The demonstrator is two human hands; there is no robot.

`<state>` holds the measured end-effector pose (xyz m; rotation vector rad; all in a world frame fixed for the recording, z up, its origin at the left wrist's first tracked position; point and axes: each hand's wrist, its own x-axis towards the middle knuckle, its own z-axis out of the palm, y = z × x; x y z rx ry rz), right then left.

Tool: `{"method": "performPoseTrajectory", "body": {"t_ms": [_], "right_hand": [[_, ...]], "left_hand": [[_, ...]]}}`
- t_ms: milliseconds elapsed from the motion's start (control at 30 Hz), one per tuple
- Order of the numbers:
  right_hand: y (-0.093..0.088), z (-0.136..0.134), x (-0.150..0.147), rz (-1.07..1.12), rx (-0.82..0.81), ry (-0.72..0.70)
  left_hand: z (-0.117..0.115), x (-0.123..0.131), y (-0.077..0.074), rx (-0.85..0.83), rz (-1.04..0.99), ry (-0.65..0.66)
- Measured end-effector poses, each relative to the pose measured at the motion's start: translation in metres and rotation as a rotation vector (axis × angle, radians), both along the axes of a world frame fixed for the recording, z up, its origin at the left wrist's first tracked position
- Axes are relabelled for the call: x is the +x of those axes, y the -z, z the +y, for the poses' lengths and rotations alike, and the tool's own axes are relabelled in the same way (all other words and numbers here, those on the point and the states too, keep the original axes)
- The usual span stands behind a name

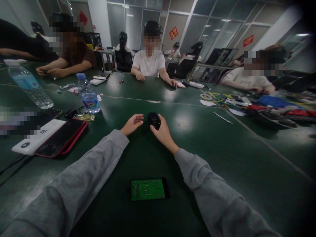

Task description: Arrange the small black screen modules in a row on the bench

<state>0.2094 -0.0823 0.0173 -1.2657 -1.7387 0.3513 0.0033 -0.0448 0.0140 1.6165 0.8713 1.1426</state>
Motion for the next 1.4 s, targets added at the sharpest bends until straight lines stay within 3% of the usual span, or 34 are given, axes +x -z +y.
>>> {"method": "performPoseTrajectory", "body": {"t_ms": [133,300,367,467,600,800,1000,1400], "right_hand": [[-0.003,-0.009,-0.008,-0.066,0.015,-0.061],[-0.033,-0.016,-0.005,0.087,0.192,0.013],[-0.047,-0.011,0.005,0.11,0.261,0.077],[-0.054,0.002,0.024,0.114,0.245,0.181],[-0.036,0.017,0.04,0.092,0.143,0.231],[-0.008,0.021,0.038,-0.01,0.104,0.168],[-0.002,0.021,0.034,-0.046,0.09,0.108],[0.007,0.021,0.031,-0.102,0.044,0.037]], "left_hand": [[0.004,0.0,0.004,0.017,-0.002,-0.021],[0.002,0.0,0.002,0.072,0.081,-0.046],[-0.006,0.001,-0.005,0.149,0.196,-0.077],[-0.02,0.005,-0.019,0.408,0.437,-0.118],[-0.034,0.01,-0.03,0.56,0.639,-0.1],[-0.039,0.014,-0.03,0.721,0.867,0.032],[-0.041,0.016,-0.03,0.779,0.933,0.048],[-0.042,0.02,-0.029,0.737,0.923,-0.075]]}}
